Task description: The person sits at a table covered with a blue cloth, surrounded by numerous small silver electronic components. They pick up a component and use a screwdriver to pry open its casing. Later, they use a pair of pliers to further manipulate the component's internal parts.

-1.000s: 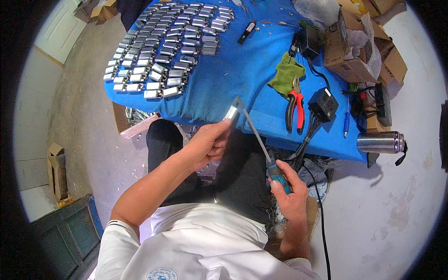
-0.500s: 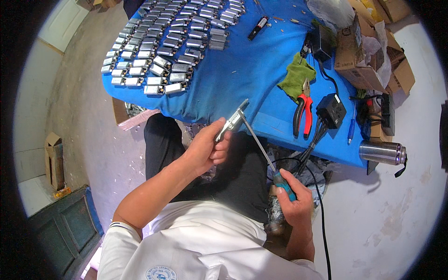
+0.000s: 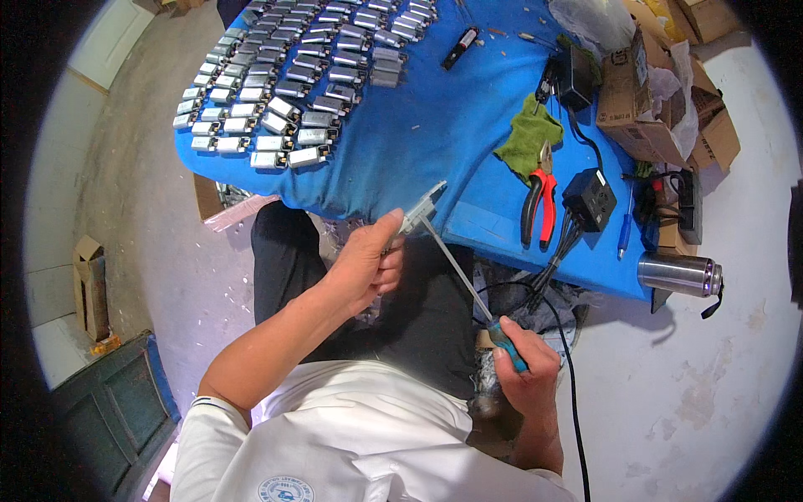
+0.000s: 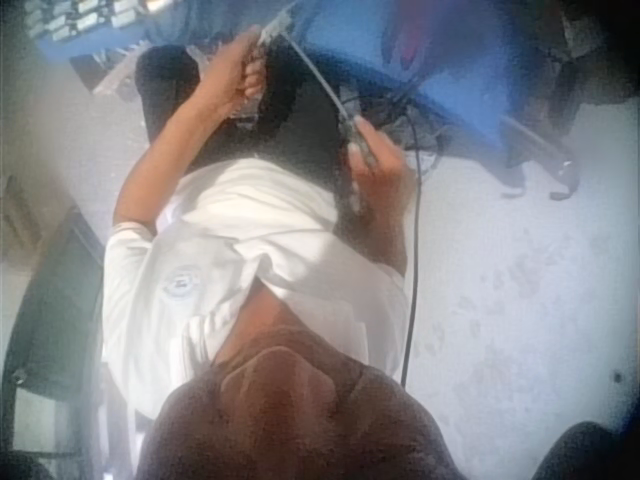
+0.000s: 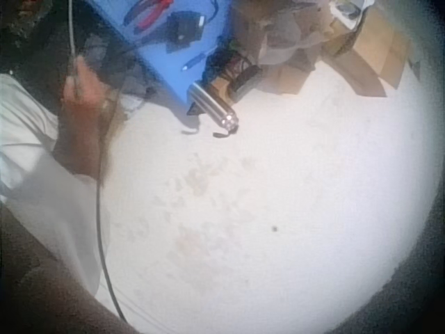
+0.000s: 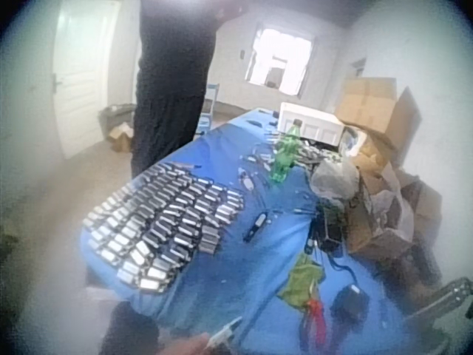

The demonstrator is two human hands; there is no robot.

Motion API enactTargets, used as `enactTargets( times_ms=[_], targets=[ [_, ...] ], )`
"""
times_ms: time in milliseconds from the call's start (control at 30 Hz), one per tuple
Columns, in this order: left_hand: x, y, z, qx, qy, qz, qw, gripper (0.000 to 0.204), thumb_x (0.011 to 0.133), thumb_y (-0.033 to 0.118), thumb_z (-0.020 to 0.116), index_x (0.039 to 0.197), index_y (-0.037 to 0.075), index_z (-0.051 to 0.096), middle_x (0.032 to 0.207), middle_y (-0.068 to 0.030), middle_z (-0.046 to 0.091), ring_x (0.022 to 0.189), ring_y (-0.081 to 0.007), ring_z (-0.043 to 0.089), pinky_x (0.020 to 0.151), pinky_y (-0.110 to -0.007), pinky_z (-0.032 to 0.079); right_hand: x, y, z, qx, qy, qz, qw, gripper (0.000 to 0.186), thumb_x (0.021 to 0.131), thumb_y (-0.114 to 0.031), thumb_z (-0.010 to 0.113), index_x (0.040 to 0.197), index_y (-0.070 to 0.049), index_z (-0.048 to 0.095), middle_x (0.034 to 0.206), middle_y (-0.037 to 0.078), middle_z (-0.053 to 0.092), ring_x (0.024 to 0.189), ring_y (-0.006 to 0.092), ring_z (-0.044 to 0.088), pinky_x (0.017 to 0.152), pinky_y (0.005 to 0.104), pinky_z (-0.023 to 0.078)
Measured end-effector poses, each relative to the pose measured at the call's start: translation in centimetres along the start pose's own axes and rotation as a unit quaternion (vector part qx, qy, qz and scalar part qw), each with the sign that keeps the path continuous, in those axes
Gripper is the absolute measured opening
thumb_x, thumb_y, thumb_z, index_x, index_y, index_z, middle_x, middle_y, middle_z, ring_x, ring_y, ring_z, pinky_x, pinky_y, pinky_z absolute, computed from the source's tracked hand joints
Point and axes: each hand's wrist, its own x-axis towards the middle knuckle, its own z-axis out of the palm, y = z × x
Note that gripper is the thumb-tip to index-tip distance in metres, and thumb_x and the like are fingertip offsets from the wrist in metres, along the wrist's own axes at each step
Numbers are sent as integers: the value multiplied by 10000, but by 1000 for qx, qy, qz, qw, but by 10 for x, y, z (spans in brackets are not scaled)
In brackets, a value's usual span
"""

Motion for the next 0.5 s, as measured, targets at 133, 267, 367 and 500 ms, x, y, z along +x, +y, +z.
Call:
enactTargets(
  times_ms=[133,267,367,500],
  targets=[
    [1,-1,-1,27,0,20,999,457,905,520,522,660,164,371,502,68,300,393,-59,250,401,-226,226,0,1,-6,-24,-20,-14,999,377,728,-23,630,1104,9,637,951,208,657,850,332,657,759,373,525],
    [-1,-4,3,54,22,45,997,463,919,518,489,651,166,353,503,62,296,410,-67,256,423,-238,240,-3,4,-9,-35,-25,-37,998,366,751,-51,628,1113,-5,637,978,197,657,867,337,653,766,385,521],
    [0,-5,5,53,36,49,997,453,933,505,461,653,166,352,506,60,298,425,-74,251,436,-243,237,-2,2,-12,-42,-40,-29,998,355,771,-77,623,1120,-14,638,977,191,657,866,335,651,762,387,517],
    [1,-5,4,43,34,37,998,438,946,485,440,659,166,351,510,59,301,437,-76,242,443,-247,225,-1,-1,-13,-51,-41,-33,997,345,781,-95,620,1117,-22,642,973,189,656,844,334,649,744,385,516]
  ],
)
